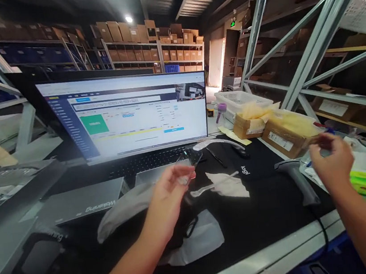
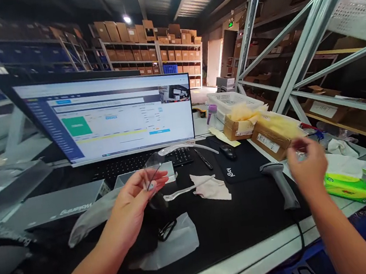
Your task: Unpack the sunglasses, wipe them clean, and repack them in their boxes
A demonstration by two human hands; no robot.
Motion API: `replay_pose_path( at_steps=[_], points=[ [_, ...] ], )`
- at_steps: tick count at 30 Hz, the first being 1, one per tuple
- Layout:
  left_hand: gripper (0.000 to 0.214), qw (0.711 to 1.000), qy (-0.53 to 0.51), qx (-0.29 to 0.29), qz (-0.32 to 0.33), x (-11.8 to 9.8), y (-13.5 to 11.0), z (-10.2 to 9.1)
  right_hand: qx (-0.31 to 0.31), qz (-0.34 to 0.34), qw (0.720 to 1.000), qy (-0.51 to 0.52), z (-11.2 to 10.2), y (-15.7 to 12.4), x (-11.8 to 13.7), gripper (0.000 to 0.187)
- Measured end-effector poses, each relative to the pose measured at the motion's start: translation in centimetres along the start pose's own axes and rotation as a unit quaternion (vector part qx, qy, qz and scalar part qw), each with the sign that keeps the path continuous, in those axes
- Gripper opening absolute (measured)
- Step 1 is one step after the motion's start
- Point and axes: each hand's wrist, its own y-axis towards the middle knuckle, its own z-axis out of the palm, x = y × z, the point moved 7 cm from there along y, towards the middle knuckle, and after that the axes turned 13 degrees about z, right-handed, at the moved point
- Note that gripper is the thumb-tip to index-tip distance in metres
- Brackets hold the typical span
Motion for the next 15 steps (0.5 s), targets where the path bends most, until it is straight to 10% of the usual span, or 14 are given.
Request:
replay_pose_path(
  at_steps=[3,6,10,15],
  points=[
    [0.022,0.997,0.045,0.026,0.052,-0.6,0.5,0.3,0.221,-0.12,0.967,0.031,5.2,-7.8,8.4,0.033],
    [0.022,0.987,0.105,0.046,0.114,-0.9,0.4,0.7,0.462,-0.159,0.868,0.087,11.5,-15.2,14.0,0.058],
    [0.025,0.965,0.184,0.066,0.174,-1.1,-0.5,0.7,0.476,-0.094,0.864,0.137,15.4,-16.3,15.7,0.027],
    [0.025,0.944,0.229,0.068,0.226,-2.1,-1.0,0.5,0.419,-0.028,0.89,0.176,12.5,-14.4,15.4,0.022]
  ],
)
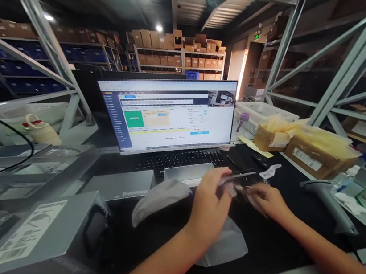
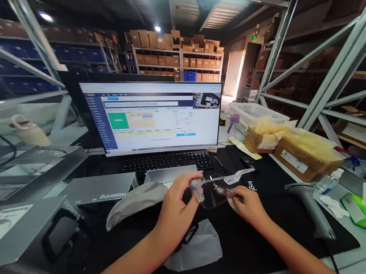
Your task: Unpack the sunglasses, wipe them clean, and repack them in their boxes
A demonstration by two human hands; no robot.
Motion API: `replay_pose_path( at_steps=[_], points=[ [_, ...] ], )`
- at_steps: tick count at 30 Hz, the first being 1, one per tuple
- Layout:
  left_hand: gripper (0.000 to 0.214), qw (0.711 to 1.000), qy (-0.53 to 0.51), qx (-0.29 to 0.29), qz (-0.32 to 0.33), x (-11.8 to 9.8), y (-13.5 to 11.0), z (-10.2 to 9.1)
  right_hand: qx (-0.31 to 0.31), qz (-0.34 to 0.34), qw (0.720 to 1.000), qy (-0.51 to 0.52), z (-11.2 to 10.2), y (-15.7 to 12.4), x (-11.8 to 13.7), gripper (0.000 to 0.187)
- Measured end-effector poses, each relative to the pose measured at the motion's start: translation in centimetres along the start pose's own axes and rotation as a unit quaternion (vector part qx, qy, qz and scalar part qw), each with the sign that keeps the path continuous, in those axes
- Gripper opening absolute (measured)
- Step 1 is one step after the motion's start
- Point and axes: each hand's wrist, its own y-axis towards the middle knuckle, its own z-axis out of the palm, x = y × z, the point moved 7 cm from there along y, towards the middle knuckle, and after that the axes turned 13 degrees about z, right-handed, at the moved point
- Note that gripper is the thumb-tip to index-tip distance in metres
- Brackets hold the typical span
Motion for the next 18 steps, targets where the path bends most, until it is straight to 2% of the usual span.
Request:
replay_pose_path(
  at_steps=[3,4,6,8,10,12,14,16,18],
  points=[
    [0.027,0.999,0.027,-0.006,0.022,-0.5,0.0,0.0,-0.023,0.049,0.992,0.117,-2.1,-2.7,1.6,0.023],
    [0.027,0.999,0.031,-0.006,0.022,-0.5,0.0,0.1,-0.032,0.082,0.973,0.211,-2.5,-3.5,2.1,0.02],
    [0.027,0.999,0.033,-0.004,0.018,-0.4,-0.3,0.4,-0.039,0.137,0.905,0.401,-2.4,-4.4,3.6,0.018],
    [0.031,0.999,0.034,0.0,0.012,-0.4,-0.6,0.6,0.019,0.163,0.842,0.514,-1.1,-4.3,5.9,0.022],
    [0.034,0.999,0.034,0.008,0.001,-0.5,-0.8,0.6,0.137,0.15,0.814,0.544,0.6,-3.7,9.0,0.028],
    [0.03,0.999,0.029,0.013,-0.019,-0.6,-0.8,0.4,0.236,0.085,0.827,0.503,1.5,-3.6,11.8,0.037],
    [0.021,0.999,0.018,0.011,-0.04,-0.7,-0.7,0.0,0.252,-0.009,0.875,0.414,1.3,-3.7,13.6,0.039],
    [0.015,0.999,0.006,-0.003,-0.052,-0.7,-0.5,-0.5,0.192,-0.096,0.922,0.321,0.7,-3.7,14.6,0.033],
    [0.013,0.998,0.001,-0.017,-0.055,-0.6,-0.4,-0.7,0.105,-0.146,0.946,0.269,0.2,-3.5,15.2,0.022]
  ],
)
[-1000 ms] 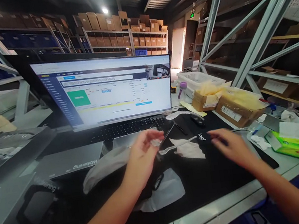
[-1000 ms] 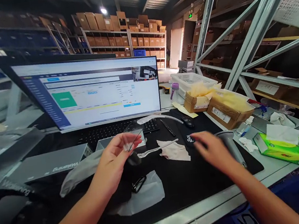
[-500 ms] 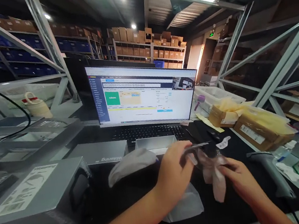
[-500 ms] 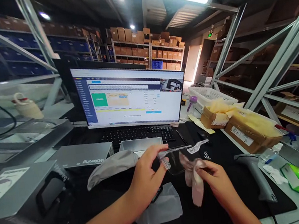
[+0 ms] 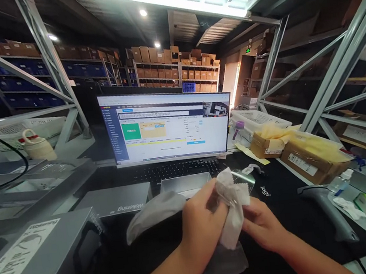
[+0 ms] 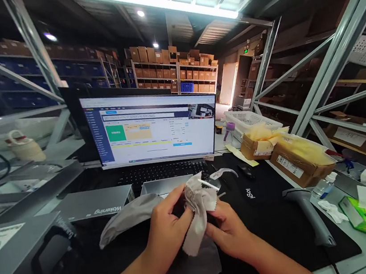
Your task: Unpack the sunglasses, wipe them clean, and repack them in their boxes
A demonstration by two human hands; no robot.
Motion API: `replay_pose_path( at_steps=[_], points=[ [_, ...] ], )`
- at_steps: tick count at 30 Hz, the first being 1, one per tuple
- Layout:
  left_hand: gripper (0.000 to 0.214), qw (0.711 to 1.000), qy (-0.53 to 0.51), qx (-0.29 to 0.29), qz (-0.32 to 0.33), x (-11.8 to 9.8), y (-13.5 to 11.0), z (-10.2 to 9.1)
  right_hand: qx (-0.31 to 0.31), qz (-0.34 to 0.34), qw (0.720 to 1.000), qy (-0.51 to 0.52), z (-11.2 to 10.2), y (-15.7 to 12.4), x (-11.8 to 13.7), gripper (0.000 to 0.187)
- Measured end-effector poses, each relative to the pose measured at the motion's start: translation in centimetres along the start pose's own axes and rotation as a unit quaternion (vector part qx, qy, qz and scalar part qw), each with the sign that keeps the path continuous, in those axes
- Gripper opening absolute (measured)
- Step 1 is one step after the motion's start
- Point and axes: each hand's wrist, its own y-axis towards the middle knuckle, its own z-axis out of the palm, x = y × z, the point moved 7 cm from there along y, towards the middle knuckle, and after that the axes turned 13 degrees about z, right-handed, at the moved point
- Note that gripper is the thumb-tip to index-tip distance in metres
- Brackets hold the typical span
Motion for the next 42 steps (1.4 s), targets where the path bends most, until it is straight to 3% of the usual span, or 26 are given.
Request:
replay_pose_path(
  at_steps=[2,5,9,11,15,17,20,22,26,28,34,39,42],
  points=[
    [0.013,1.0,0.002,-0.007,0.001,0.1,0.0,0.0,-0.044,-0.02,0.999,-0.003,-0.1,0.4,0.1,0.02],
    [0.018,0.999,0.029,-0.011,0.024,0.0,-0.2,-0.1,-0.058,0.046,0.989,0.131,-0.2,1.2,-0.7,0.028],
    [0.035,0.995,0.062,-0.037,0.069,-0.5,-0.4,-0.9,-0.106,0.133,0.934,0.314,-0.4,1.7,-0.9,0.024],
    [0.037,0.992,0.081,-0.054,0.077,-0.6,-0.4,-1.5,-0.106,0.12,0.945,0.284,0.1,2.0,0.0,0.019],
    [0.031,0.988,0.127,-0.059,0.065,-0.5,-0.1,-2.3,-0.097,0.046,0.986,0.128,0.9,2.6,1.6,0.015],
    [0.03,0.988,0.136,-0.046,0.059,-0.4,0.1,-2.1,-0.082,0.071,0.982,0.157,0.7,2.9,1.3,0.015],
    [0.038,0.986,0.147,-0.042,0.073,-0.6,0.2,-1.8,-0.045,0.139,0.948,0.283,0.4,3.0,0.4,0.019],
    [0.045,0.983,0.15,-0.048,0.091,-0.9,0.1,-1.9,-0.048,0.145,0.938,0.31,0.1,2.6,0.3,0.024],
    [0.043,0.98,0.159,-0.072,0.095,-1.2,-0.1,-2.9,-0.071,0.082,0.979,0.17,0.6,1.8,1.0,0.016],
    [0.042,0.979,0.163,-0.079,0.091,-1.2,-0.1,-3.3,-0.068,0.062,0.987,0.128,1.1,1.7,1.3,0.012],
    [0.046,0.972,0.185,-0.077,0.119,-1.8,0.1,-3.0,-0.071,0.145,0.931,0.327,0.3,2.2,0.4,0.025],
    [0.039,0.968,0.202,-0.09,0.119,-2.0,0.4,-3.7,-0.074,0.085,0.981,0.159,0.8,1.7,0.9,0.013],
    [0.04,0.972,0.197,-0.082,0.102,-1.8,0.5,-3.6,-0.074,0.102,0.968,0.216,0.6,2.0,0.4,0.013]
  ],
)
